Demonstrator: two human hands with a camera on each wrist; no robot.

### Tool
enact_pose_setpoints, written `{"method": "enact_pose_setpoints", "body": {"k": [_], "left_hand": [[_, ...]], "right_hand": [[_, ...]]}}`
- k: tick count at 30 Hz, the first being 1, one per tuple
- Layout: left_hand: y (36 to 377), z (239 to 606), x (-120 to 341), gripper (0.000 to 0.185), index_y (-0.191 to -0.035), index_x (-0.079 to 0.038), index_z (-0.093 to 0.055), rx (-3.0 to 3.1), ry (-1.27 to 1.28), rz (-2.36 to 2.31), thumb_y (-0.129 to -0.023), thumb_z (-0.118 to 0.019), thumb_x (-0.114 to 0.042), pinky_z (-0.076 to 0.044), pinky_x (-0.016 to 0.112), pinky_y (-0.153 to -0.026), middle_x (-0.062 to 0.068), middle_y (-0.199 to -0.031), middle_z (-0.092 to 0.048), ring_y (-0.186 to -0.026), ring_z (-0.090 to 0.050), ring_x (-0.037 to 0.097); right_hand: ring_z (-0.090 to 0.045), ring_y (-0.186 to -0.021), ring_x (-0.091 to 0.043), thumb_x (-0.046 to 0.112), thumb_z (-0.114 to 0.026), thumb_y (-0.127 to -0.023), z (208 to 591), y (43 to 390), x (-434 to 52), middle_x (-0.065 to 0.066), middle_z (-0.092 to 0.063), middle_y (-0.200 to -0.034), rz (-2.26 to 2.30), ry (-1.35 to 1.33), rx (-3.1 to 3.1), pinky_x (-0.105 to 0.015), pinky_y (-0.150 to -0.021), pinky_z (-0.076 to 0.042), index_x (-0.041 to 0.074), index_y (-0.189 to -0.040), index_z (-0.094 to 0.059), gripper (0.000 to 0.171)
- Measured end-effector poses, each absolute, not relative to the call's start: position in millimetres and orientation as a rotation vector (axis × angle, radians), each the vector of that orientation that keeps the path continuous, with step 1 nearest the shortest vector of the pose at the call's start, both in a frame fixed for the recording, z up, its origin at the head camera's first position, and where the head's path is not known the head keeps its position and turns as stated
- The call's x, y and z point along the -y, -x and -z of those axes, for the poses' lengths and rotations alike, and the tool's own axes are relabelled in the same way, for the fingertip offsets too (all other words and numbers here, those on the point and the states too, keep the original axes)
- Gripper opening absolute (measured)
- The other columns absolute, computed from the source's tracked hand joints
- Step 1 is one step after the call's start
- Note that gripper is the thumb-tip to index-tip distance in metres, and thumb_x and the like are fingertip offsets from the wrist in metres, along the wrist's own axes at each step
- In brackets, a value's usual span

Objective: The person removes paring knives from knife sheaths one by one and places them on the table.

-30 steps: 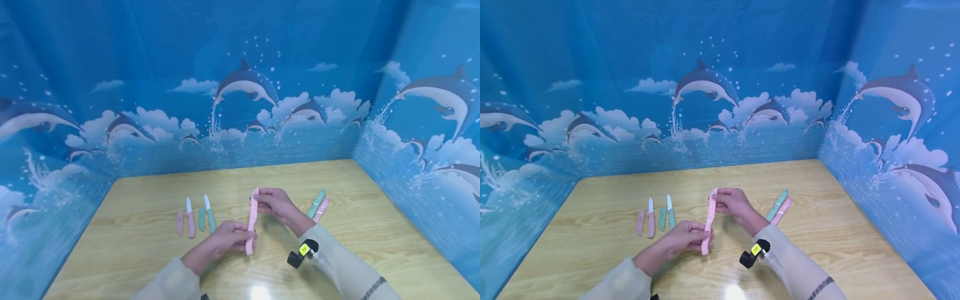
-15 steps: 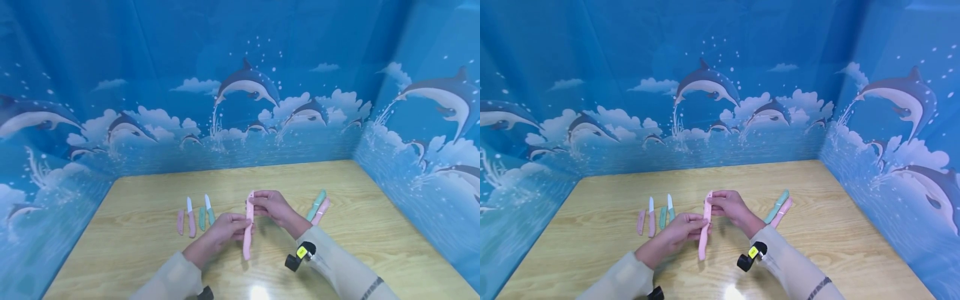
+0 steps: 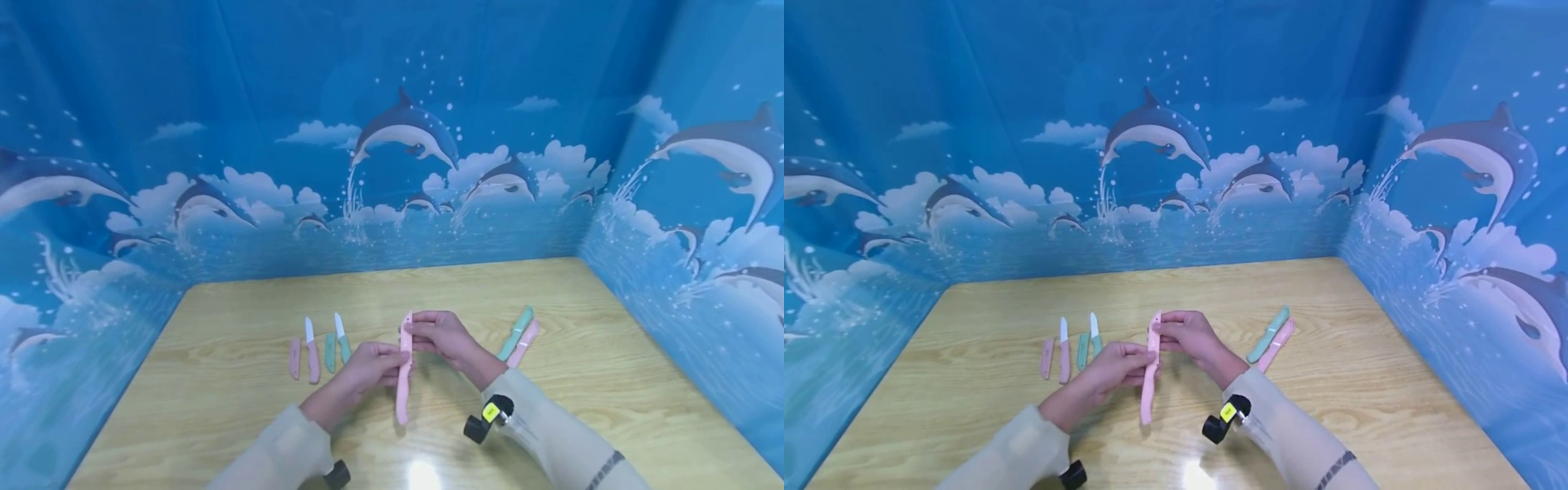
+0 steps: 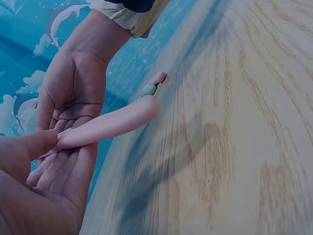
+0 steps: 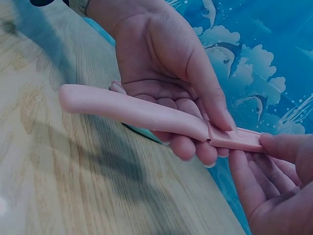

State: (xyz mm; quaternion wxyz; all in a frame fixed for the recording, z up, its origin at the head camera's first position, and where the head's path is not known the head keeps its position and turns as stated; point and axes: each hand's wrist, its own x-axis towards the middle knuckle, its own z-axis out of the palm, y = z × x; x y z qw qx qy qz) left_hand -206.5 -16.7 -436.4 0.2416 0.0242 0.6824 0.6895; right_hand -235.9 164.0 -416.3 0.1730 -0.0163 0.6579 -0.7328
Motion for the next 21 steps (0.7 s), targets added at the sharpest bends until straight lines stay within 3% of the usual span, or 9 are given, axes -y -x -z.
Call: {"method": "enact_pose_setpoints", "body": {"k": [12, 21], "left_hand": [[209.5, 435.2, 22.0, 0.028, -0.112, 0.009, -0.064, -1.907, -0.034, -1.922, -0.093, -0.064, -0.012, -0.059, 0.034, -0.081, 0.023, -0.104, -0.069, -0.094, -0.070, 0.030], [214.2, 428.2, 32.5, 0.030, -0.115, 0.011, -0.061, -1.949, -0.015, -1.962, -0.094, -0.062, -0.011, -0.059, 0.033, -0.081, 0.023, -0.107, -0.069, -0.098, -0.069, 0.033]], "right_hand": [[-0.071, -0.085, -0.019, 0.003, -0.060, -0.095, 421.4, 236.4, -167.5, -0.022, -0.069, -0.106, 2.113, -0.038, -1.838, -0.030, -0.083, -0.058, -0.014, -0.124, -0.054, 0.035], [-0.071, -0.086, -0.021, 0.013, -0.064, -0.094, 437.5, 224.1, -170.7, -0.020, -0.070, -0.102, 2.056, -0.058, -1.828, -0.034, -0.084, -0.058, -0.012, -0.120, -0.057, 0.036]]}}
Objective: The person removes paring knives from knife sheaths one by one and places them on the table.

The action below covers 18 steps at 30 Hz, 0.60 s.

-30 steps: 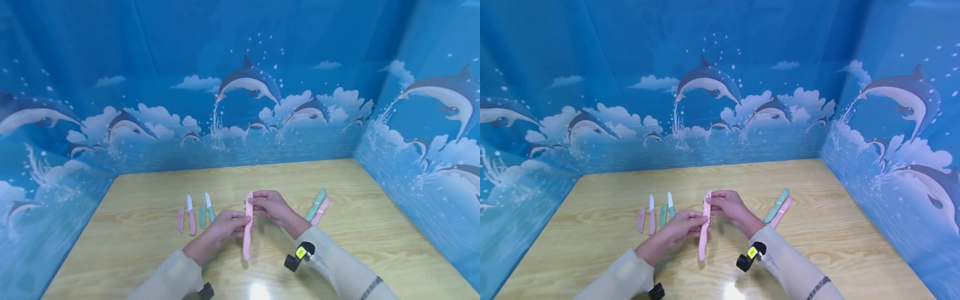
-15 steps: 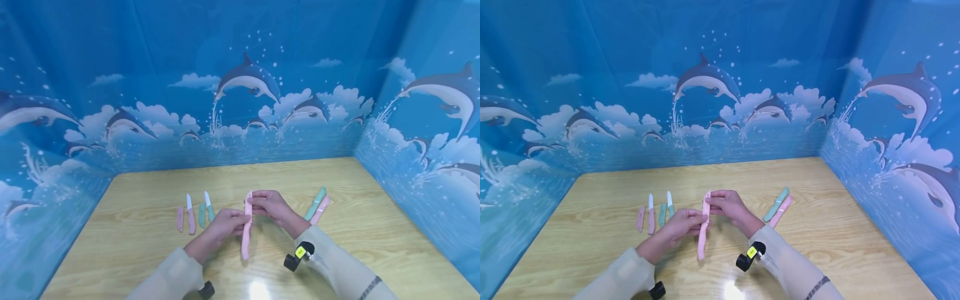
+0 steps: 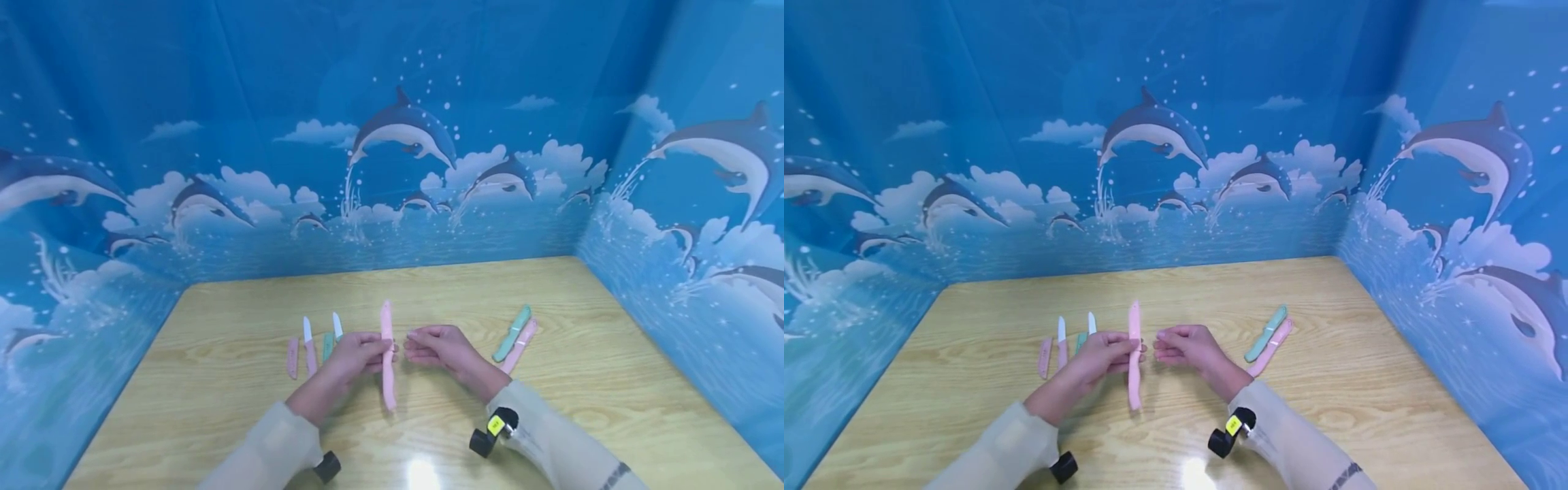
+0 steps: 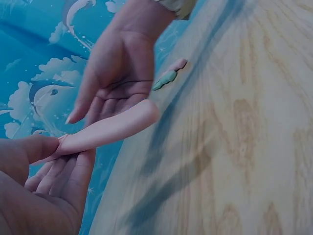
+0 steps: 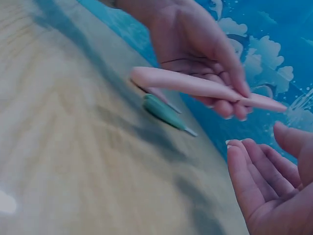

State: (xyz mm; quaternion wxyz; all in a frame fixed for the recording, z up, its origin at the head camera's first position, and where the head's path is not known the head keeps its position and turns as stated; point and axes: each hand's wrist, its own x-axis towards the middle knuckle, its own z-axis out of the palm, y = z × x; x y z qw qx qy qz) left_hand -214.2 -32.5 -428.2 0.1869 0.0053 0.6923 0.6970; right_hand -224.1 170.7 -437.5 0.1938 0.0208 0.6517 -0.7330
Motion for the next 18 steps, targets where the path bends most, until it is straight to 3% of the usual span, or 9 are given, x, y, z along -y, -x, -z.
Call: {"method": "enact_pose_setpoints", "body": {"k": [7, 14, 18], "left_hand": [[216.3, 428.5, 36.0, 0.030, -0.116, 0.011, -0.060, -1.933, -0.006, -1.995, -0.094, -0.062, -0.009, -0.058, 0.033, -0.083, 0.021, -0.106, -0.069, -0.097, -0.070, 0.030], [215.9, 429.0, 34.8, 0.031, -0.117, 0.010, -0.060, -1.905, 0.007, -2.037, -0.094, -0.063, -0.010, -0.058, 0.031, -0.083, 0.020, -0.108, -0.070, -0.094, -0.071, 0.026], [215.6, 427.9, 34.4, 0.032, -0.119, 0.009, -0.059, -1.902, 0.020, -2.060, -0.094, -0.063, -0.012, -0.058, 0.030, -0.083, 0.019, -0.109, -0.069, -0.094, -0.070, 0.024]], "right_hand": [[-0.071, -0.088, -0.027, 0.023, -0.067, -0.092, 450.1, 207.8, -162.5, -0.023, -0.069, -0.104, 1.937, 0.019, -1.835, -0.038, -0.082, -0.059, -0.011, -0.119, -0.058, 0.044], [-0.071, -0.087, -0.025, 0.017, -0.070, -0.089, 454.2, 198.0, -152.0, -0.019, -0.072, -0.098, 1.880, 0.168, -1.777, -0.040, -0.082, -0.059, -0.008, -0.115, -0.063, 0.037], [-0.071, -0.090, -0.028, 0.009, -0.069, -0.089, 455.2, 195.8, -149.0, -0.022, -0.071, -0.101, 1.859, 0.214, -1.747, -0.041, -0.082, -0.059, -0.012, -0.116, -0.061, 0.035]]}}
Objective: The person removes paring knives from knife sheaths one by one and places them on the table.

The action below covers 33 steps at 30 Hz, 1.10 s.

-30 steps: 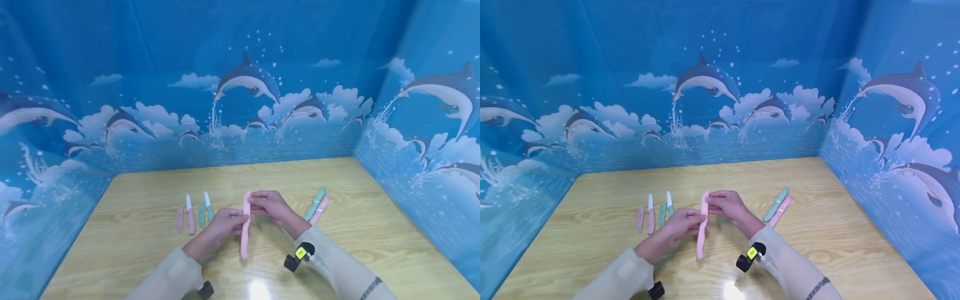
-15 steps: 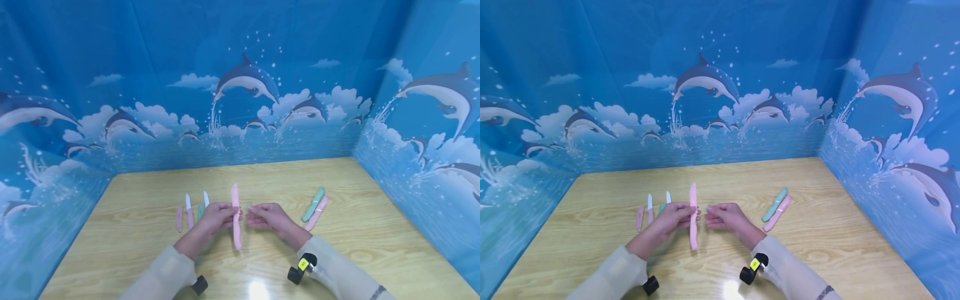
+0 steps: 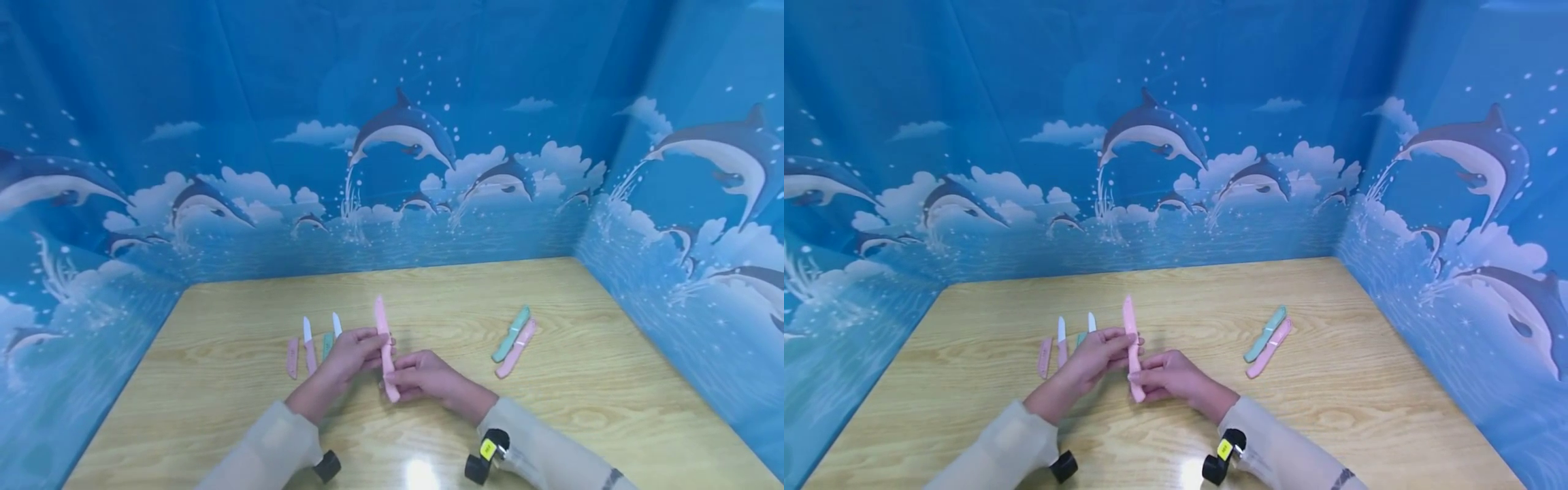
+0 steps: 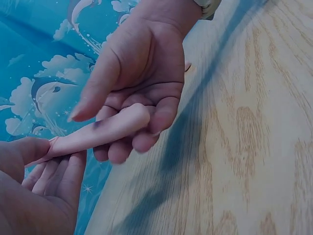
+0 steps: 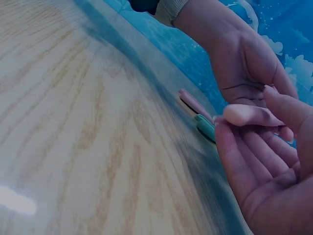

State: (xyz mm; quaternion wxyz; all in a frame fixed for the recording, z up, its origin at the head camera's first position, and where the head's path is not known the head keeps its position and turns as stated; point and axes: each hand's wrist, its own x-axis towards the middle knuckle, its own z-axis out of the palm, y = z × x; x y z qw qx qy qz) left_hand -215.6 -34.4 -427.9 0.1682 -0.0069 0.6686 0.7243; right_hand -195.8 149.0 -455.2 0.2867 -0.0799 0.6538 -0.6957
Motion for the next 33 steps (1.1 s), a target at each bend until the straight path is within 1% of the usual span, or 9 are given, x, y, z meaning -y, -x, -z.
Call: {"method": "enact_pose_setpoints", "body": {"k": [4, 9, 13, 17, 20, 26, 33], "left_hand": [[215.8, 427.4, 35.0, 0.032, -0.119, 0.009, -0.059, -1.893, 0.028, -2.075, -0.095, -0.063, -0.012, -0.058, 0.031, -0.082, 0.019, -0.111, -0.069, -0.094, -0.070, 0.024], [217.0, 427.7, 36.3, 0.031, -0.117, 0.008, -0.059, -1.877, 0.040, -2.084, -0.094, -0.063, -0.011, -0.058, 0.031, -0.082, 0.020, -0.110, -0.069, -0.094, -0.070, 0.024], [217.4, 427.5, 38.0, 0.030, -0.115, 0.010, -0.059, -1.867, 0.057, -2.092, -0.094, -0.063, -0.010, -0.058, 0.031, -0.082, 0.022, -0.109, -0.069, -0.095, -0.070, 0.026], [217.7, 427.5, 41.2, 0.027, -0.112, 0.010, -0.060, -1.867, 0.106, -2.113, -0.093, -0.063, -0.009, -0.057, 0.036, -0.086, 0.022, -0.102, -0.070, -0.090, -0.071, 0.026], [218.3, 427.5, 44.7, 0.027, -0.112, 0.009, -0.061, -1.878, 0.136, -2.129, -0.093, -0.063, -0.009, -0.056, 0.038, -0.088, 0.019, -0.096, -0.071, -0.086, -0.071, 0.024], [218.5, 428.5, 52.3, 0.027, -0.114, 0.009, -0.060, -1.889, 0.153, -2.150, -0.093, -0.062, -0.007, -0.059, 0.030, -0.080, 0.017, -0.093, -0.071, -0.084, -0.071, 0.021], [215.0, 430.7, 62.3, 0.022, -0.108, 0.011, -0.060, -1.866, 0.148, -2.106, -0.091, -0.063, -0.002, -0.059, 0.026, -0.075, 0.012, -0.085, -0.072, -0.076, -0.070, 0.015]], "right_hand": [[-0.071, -0.089, -0.031, 0.004, -0.067, -0.088, 454.4, 194.3, -148.3, -0.025, -0.070, -0.100, 1.858, 0.222, -1.716, -0.041, -0.081, -0.059, -0.015, -0.116, -0.058, 0.035], [-0.072, -0.086, -0.029, 0.003, -0.066, -0.088, 451.8, 192.2, -148.9, -0.025, -0.070, -0.100, 1.860, 0.221, -1.728, -0.041, -0.081, -0.059, -0.016, -0.116, -0.058, 0.034], [-0.072, -0.084, -0.027, 0.003, -0.066, -0.089, 451.4, 191.4, -150.4, -0.024, -0.070, -0.100, 1.858, 0.232, -1.745, -0.041, -0.080, -0.059, -0.016, -0.116, -0.058, 0.034], [-0.072, -0.078, -0.024, 0.003, -0.066, -0.089, 453.3, 192.5, -155.3, -0.023, -0.071, -0.096, 1.881, 0.193, -1.756, -0.039, -0.077, -0.060, -0.013, -0.113, -0.060, 0.029], [-0.072, -0.076, -0.022, 0.004, -0.066, -0.089, 454.4, 194.4, -160.8, -0.021, -0.071, -0.093, 1.897, 0.163, -1.765, -0.036, -0.075, -0.060, -0.012, -0.112, -0.061, 0.028], [-0.071, -0.078, -0.020, 0.008, -0.068, -0.089, 452.1, 198.2, -174.8, -0.019, -0.072, -0.091, 1.916, 0.152, -1.791, -0.033, -0.076, -0.060, -0.012, -0.112, -0.062, 0.031], [-0.071, -0.075, -0.016, 0.007, -0.068, -0.090, 446.9, 206.6, -195.4, -0.017, -0.072, -0.090, 2.023, 0.074, -1.783, -0.029, -0.075, -0.060, -0.012, -0.112, -0.062, 0.030]]}}
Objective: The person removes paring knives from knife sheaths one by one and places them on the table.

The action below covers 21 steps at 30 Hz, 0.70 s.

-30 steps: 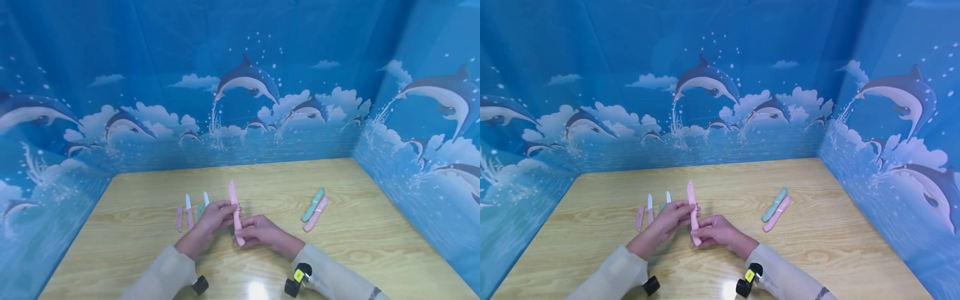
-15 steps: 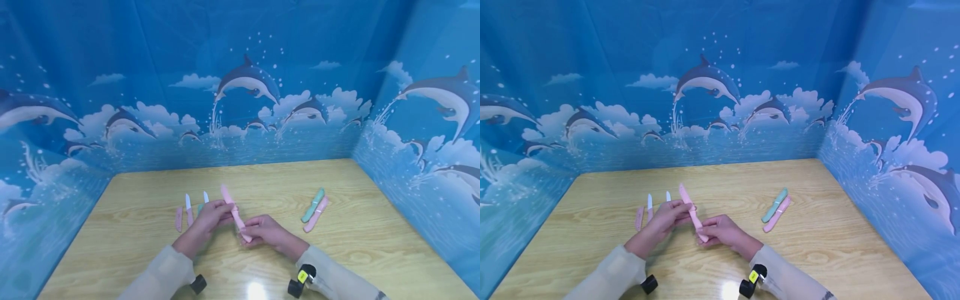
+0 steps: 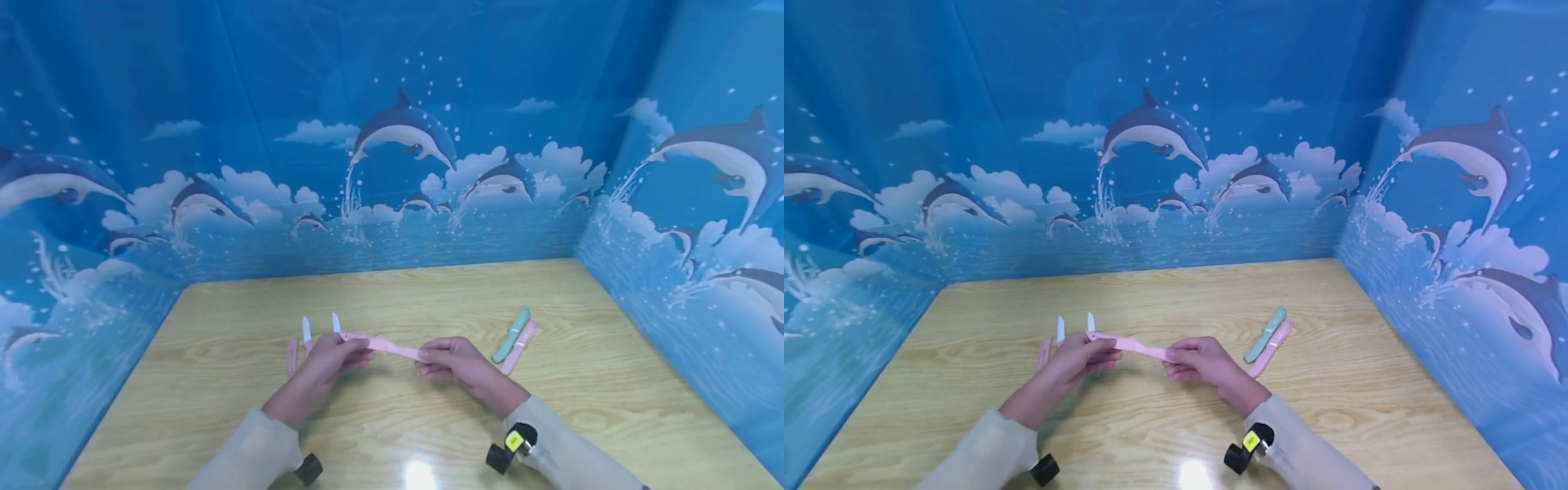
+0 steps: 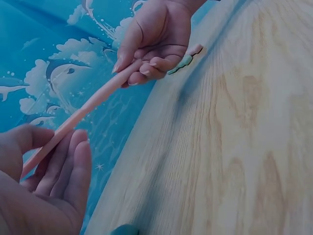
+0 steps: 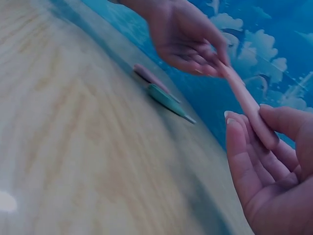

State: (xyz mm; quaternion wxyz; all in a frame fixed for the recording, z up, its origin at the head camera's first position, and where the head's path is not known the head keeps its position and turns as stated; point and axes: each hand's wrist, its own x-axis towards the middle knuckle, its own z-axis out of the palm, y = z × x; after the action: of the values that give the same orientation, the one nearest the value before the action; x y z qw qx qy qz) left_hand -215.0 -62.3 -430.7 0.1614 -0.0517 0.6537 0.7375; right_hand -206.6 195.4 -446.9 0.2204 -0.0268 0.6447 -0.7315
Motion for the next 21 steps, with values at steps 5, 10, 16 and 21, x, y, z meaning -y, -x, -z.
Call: {"method": "enact_pose_setpoints", "body": {"k": [5, 10, 16, 21], "left_hand": [[206.5, 433.0, 73.6, 0.027, -0.112, 0.013, -0.059, -1.827, 0.065, -2.059, -0.091, -0.064, -0.003, -0.059, 0.025, -0.076, 0.013, -0.087, -0.072, -0.079, -0.071, 0.015], [203.4, 433.8, 78.7, 0.029, -0.115, 0.012, -0.057, -1.779, 0.024, -2.083, -0.093, -0.064, -0.005, -0.059, 0.026, -0.079, 0.013, -0.090, -0.072, -0.082, -0.071, 0.015], [201.3, 434.1, 75.6, 0.030, -0.116, 0.014, -0.057, -1.797, 0.006, -2.090, -0.092, -0.063, -0.003, -0.059, 0.027, -0.078, 0.014, -0.090, -0.072, -0.081, -0.072, 0.016], [199.4, 433.8, 72.5, 0.029, -0.114, 0.013, -0.060, -1.847, 0.001, -2.081, -0.091, -0.065, -0.004, -0.059, 0.028, -0.076, 0.015, -0.089, -0.073, -0.079, -0.072, 0.016]], "right_hand": [[-0.071, -0.073, -0.015, 0.007, -0.067, -0.090, 440.9, 211.8, -203.6, -0.013, -0.072, -0.086, 2.101, 0.057, -1.787, -0.027, -0.073, -0.060, -0.006, -0.106, -0.066, 0.020], [-0.071, -0.071, -0.014, 0.007, -0.066, -0.092, 438.0, 213.8, -205.7, -0.014, -0.073, -0.085, 2.117, 0.093, -1.809, -0.027, -0.070, -0.060, -0.001, -0.102, -0.069, 0.013], [-0.070, -0.070, -0.013, 0.008, -0.066, -0.092, 440.7, 212.1, -197.1, -0.015, -0.073, -0.087, 2.077, 0.097, -1.858, -0.026, -0.069, -0.060, -0.007, -0.109, -0.066, 0.023], [-0.070, -0.068, -0.013, 0.007, -0.065, -0.093, 442.6, 211.6, -189.9, -0.010, -0.073, -0.083, 2.080, 0.097, -1.860, -0.027, -0.068, -0.060, -0.010, -0.112, -0.064, 0.026]]}}
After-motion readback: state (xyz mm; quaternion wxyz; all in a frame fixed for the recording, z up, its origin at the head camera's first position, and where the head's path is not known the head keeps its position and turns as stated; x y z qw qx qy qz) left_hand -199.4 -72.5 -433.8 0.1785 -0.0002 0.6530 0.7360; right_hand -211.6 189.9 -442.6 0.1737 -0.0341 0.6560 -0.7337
